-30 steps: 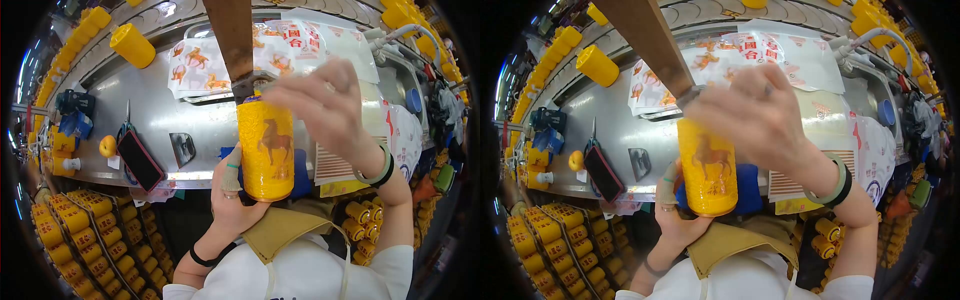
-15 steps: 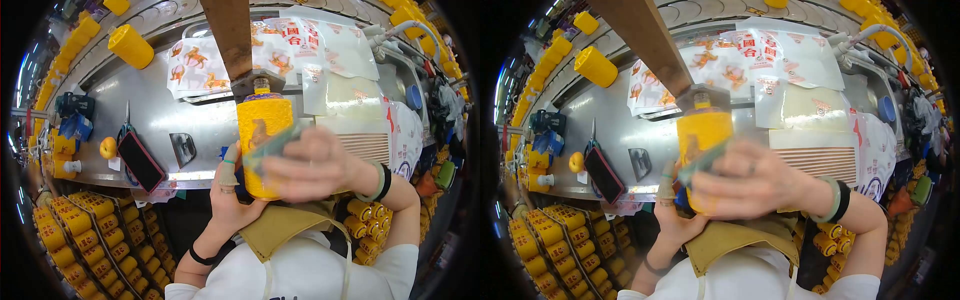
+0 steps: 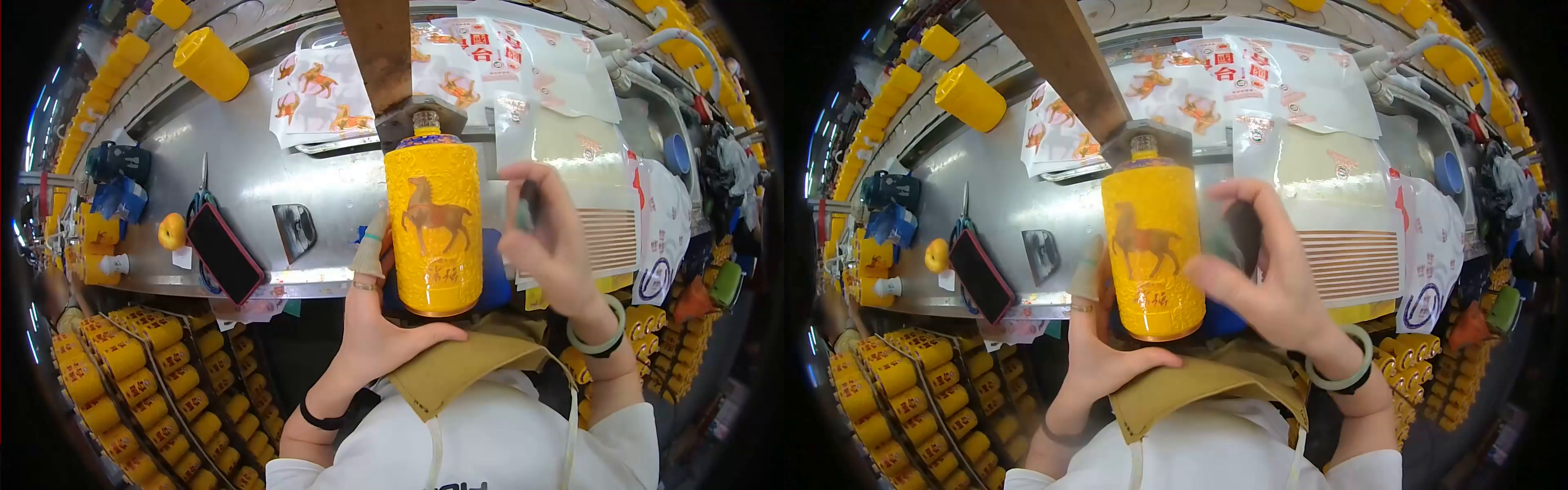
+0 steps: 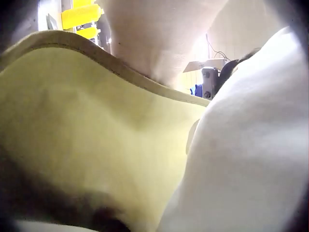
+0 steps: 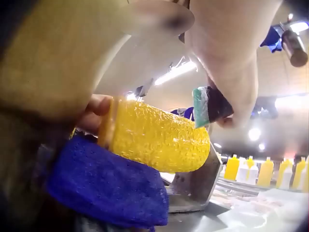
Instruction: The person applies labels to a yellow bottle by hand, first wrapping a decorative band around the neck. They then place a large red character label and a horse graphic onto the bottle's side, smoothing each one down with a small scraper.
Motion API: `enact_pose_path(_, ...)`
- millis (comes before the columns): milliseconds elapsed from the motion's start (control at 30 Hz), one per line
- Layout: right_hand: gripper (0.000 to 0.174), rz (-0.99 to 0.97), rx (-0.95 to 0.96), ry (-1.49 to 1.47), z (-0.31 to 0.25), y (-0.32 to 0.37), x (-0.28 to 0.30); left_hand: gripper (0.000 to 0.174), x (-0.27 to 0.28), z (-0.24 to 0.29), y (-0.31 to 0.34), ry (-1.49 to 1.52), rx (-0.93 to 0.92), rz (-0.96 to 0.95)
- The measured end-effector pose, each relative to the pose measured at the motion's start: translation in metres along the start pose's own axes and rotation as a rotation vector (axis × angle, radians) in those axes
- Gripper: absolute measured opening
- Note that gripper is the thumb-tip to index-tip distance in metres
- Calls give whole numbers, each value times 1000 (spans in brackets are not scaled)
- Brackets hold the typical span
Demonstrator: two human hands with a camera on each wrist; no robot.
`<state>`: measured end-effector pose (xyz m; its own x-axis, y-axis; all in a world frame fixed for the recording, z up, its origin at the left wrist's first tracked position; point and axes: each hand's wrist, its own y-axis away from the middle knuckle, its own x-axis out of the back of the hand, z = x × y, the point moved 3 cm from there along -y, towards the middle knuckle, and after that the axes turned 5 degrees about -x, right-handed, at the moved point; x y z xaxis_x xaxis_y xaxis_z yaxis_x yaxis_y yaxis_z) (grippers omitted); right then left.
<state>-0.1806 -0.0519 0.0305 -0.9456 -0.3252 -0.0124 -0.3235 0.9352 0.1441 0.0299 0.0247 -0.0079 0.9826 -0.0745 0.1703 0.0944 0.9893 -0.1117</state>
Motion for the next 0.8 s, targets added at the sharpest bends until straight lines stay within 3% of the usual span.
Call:
enact_pose_path(33, 61, 3, 22, -8, 3, 6, -9, 127, 0, 0, -1, 160, -2, -2)
enact_pose_path(100, 58, 47, -219, 8, 13, 20, -21, 122, 0, -2, -5, 316, -1, 4)
enact_pose_path(167, 55, 78, -245, 15, 19, 24, -31, 104, -1, -8, -14, 458, 68, 104)
enact_pose_path(200, 53, 83, -198, 60, 19, 25, -34, 86, -6, 1, -19, 484, 41, 87)
enact_pose_path(300, 48, 127, -86, 38, 31, 25, -37, 81, -11, 6, -23, 534, 139, 45)
enact_pose_path(367, 47, 72, -211, -23, 30, 24, -34, 79, -13, 7, -20, 516, 117, 37)
enact_pose_path(800, 44, 38, -267, -49, 27, 20, -32, 75, -15, 8, -19, 534, 83, 65)
